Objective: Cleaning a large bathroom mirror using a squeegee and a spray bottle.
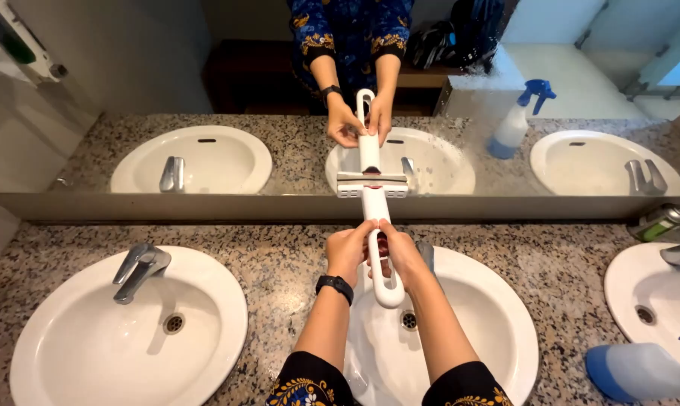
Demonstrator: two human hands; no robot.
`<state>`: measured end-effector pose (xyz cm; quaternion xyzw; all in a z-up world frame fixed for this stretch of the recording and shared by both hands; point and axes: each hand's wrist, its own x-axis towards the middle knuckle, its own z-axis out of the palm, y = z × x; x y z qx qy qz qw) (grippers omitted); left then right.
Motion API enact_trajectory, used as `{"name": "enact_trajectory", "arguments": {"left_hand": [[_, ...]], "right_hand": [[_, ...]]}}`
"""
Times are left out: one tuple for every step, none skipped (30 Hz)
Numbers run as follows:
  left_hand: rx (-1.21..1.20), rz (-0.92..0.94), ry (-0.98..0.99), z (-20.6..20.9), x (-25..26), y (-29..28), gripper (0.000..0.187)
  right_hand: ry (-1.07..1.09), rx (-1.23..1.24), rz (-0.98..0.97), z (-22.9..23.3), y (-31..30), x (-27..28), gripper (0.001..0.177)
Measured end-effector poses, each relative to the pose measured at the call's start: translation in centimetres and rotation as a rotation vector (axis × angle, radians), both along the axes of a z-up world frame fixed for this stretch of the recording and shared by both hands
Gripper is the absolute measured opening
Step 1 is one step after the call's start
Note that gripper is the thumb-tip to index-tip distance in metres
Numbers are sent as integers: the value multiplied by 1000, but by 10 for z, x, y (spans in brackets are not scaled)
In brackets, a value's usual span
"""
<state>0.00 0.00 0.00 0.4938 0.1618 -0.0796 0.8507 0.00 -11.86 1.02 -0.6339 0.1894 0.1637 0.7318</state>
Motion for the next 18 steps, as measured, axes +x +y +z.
{"name": "enact_trajectory", "arguments": {"left_hand": [[1, -1, -1, -3, 0, 0, 26], [-3, 0, 8, -7, 1, 1, 26], [-8, -1, 16, -9, 2, -1, 25], [-8, -5, 13, -13, 4, 0, 25], [-26, -15, 16, -17, 5, 0, 25], [-43, -26, 20, -22, 6, 0, 26], [-43, -30, 23, -19, 3, 0, 26], [-42, -21, 46, -16, 0, -1, 25], [-40, -9, 70, -14, -3, -1, 25], [-39, -13, 76, -15, -3, -3, 25], [-43, 8, 76, -17, -4, -4, 26], [-48, 28, 76, -19, -5, -5, 26], [-47, 27, 87, -18, -7, -6, 26], [-29, 19, 82, -17, -9, -6, 27], [-9, 10, 68, -13, -8, -5, 27], [-7, 8, 71, -16, -9, -5, 27], [2, 13, 52, -17, -8, -6, 28], [10, 17, 32, -18, -8, -6, 28]], "right_hand": [[-1, 1, -1, -5, 0, 0, 54], [-17, -20, 21, -10, -1, 1, 58], [-35, -42, 41, -14, -2, 1, 61], [-37, -41, 37, -9, -1, -1, 61], [-16, -50, 31, -5, 1, -4, 58], [5, -59, 25, -1, 2, -7, 55], [9, -59, 21, -5, 1, -6, 55], [-11, -78, 37, -9, -1, -5, 56], [-29, -97, 55, -14, -2, -5, 58], [-23, -96, 52, -16, -3, -4, 58], [-21, -100, 52, -18, -4, -4, 58], [-18, -104, 52, -21, -4, -4, 57], [-6, -103, 51, -18, -5, -7, 57], [-9, -100, 59, -14, -5, -9, 58], [-21, -95, 65, -9, -5, -8, 59], [-18, -93, 63, -11, -5, -9, 59], [-22, -82, 59, -12, -6, -9, 59], [-27, -72, 56, -12, -6, -8, 59]]}}
